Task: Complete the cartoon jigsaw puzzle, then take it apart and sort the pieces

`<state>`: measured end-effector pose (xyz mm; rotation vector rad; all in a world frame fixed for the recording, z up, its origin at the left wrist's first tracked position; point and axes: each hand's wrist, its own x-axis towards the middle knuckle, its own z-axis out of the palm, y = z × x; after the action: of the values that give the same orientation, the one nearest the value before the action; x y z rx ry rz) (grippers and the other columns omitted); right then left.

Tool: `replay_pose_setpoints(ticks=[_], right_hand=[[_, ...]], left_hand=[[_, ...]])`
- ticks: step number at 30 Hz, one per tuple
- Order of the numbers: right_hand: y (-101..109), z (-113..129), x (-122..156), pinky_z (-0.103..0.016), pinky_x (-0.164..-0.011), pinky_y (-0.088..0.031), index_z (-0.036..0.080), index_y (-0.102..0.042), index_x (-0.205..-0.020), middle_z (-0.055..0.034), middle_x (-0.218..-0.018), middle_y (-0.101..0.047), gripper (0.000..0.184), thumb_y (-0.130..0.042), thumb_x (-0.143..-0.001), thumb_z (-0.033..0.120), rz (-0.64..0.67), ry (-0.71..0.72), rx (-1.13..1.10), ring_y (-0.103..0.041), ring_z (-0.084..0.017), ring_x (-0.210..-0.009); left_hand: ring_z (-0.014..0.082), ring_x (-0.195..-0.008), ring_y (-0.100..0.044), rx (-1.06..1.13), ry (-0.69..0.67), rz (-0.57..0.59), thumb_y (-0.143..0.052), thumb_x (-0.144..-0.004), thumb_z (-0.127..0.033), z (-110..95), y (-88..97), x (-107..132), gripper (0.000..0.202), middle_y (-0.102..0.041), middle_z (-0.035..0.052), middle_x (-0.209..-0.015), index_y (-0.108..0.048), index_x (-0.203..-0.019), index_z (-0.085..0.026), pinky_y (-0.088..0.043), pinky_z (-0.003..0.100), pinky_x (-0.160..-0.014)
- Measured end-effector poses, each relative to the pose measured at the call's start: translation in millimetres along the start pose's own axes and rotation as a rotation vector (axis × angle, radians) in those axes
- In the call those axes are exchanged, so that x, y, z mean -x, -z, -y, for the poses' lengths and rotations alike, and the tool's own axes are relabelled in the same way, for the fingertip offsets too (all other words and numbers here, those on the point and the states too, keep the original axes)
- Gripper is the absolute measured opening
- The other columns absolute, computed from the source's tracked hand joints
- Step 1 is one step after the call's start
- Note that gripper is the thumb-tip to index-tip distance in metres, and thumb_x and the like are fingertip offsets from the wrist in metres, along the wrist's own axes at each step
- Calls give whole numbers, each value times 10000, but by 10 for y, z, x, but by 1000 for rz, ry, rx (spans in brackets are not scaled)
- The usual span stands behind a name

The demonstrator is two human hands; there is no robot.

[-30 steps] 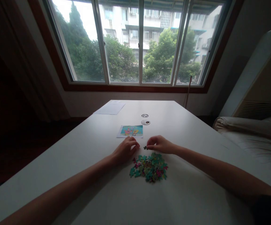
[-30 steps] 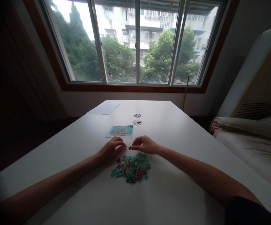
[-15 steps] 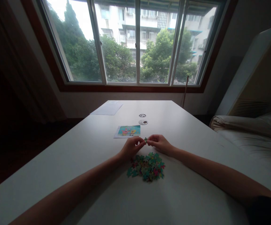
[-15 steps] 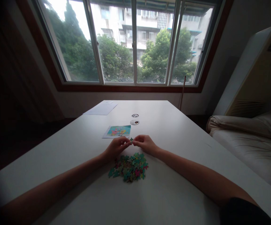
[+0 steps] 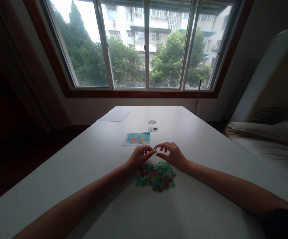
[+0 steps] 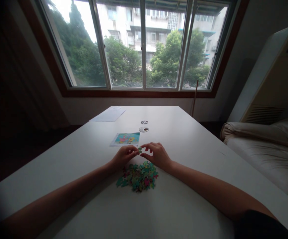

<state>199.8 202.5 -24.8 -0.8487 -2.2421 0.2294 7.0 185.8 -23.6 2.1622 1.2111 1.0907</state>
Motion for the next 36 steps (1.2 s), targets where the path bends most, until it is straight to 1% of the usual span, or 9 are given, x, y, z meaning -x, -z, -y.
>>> replay_pose_setpoints(ticks=[4, 8, 15, 20, 23, 25, 30, 33, 36], right_hand=[[12, -9, -4, -279, -738, -327, 219, -597, -967, -19, -779, -618, 286, -540, -781, 428, -25, 37, 57, -545, -122, -694], [105, -97, -61, -278, -754, -314, 217, -602, -990, -25, -777, -623, 297, -529, -791, 425, -64, 78, 116, -540, -128, -699], [381, -353, -181, -302, -776, -316, 202, -607, -1008, -42, -790, -630, 321, -511, -802, 428, -210, 39, 195, -544, -150, -705], [422, -384, -201, -309, -773, -320, 212, -605, -1015, -38, -790, -634, 317, -516, -800, 426, -237, 40, 201, -552, -158, -733], [407, -367, -213, -316, -781, -321, 214, -605, -1013, -40, -798, -632, 316, -513, -800, 429, -217, 23, 210, -553, -160, -738], [389, -361, -235, -314, -771, -331, 213, -606, -1000, -38, -796, -630, 313, -523, -792, 431, -173, 2, 214, -547, -148, -699], [272, -425, -325, -248, -620, -379, 204, -614, -937, -12, -751, -620, 265, -559, -760, 393, 43, -83, 140, -513, -105, -583], [163, -504, -408, -223, -570, -378, 203, -627, -900, -7, -743, -621, 241, -571, -743, 376, 130, -115, 97, -517, -102, -589], [75, -577, -538, -217, -566, -379, 211, -636, -896, 2, -731, -626, 228, -575, -736, 362, 145, -138, 96, -522, -98, -584]], left_hand=[[106, -574, -466, 25, -8, 17, -525, -778, -334, 17, -13, -7, 244, -601, 14, -643, -646, -731, -127, -362, 204, -534], [107, -580, -474, 8, -4, 44, -504, -792, -320, 23, -1, -13, 246, -615, 23, -670, -655, -758, -129, -367, 208, -546], [98, -563, -472, -146, -69, 115, -512, -776, -237, -4, 44, -10, 171, -575, 14, -659, -643, -741, -133, -373, 201, -555], [100, -579, -475, -161, -92, 155, -512, -765, -200, -26, 38, -3, 146, -566, 15, -667, -638, -736, -132, -381, 198, -567], [101, -582, -476, -167, -93, 152, -510, -766, -197, -23, 43, -4, 146, -563, 12, -661, -639, -736, -136, -381, 198, -570], [98, -575, -476, -165, -85, 148, -511, -764, -196, -18, 55, -8, 144, -565, 10, -660, -639, -736, -136, -381, 198, -566], [97, -571, -483, -162, -63, 153, -518, -762, -197, -7, 117, -22, 139, -575, 12, -657, -639, -741, -133, -380, 195, -556], [103, -586, -492, -176, -99, 198, -514, -770, -207, 3, 206, -57, 147, -581, 18, -659, -639, -743, -134, -383, 198, -561], [109, -589, -491, -218, -161, 209, -495, -786, -219, 11, 345, -122, 165, -584, 19, -644, -635, -742, -143, -386, 209, -571]])
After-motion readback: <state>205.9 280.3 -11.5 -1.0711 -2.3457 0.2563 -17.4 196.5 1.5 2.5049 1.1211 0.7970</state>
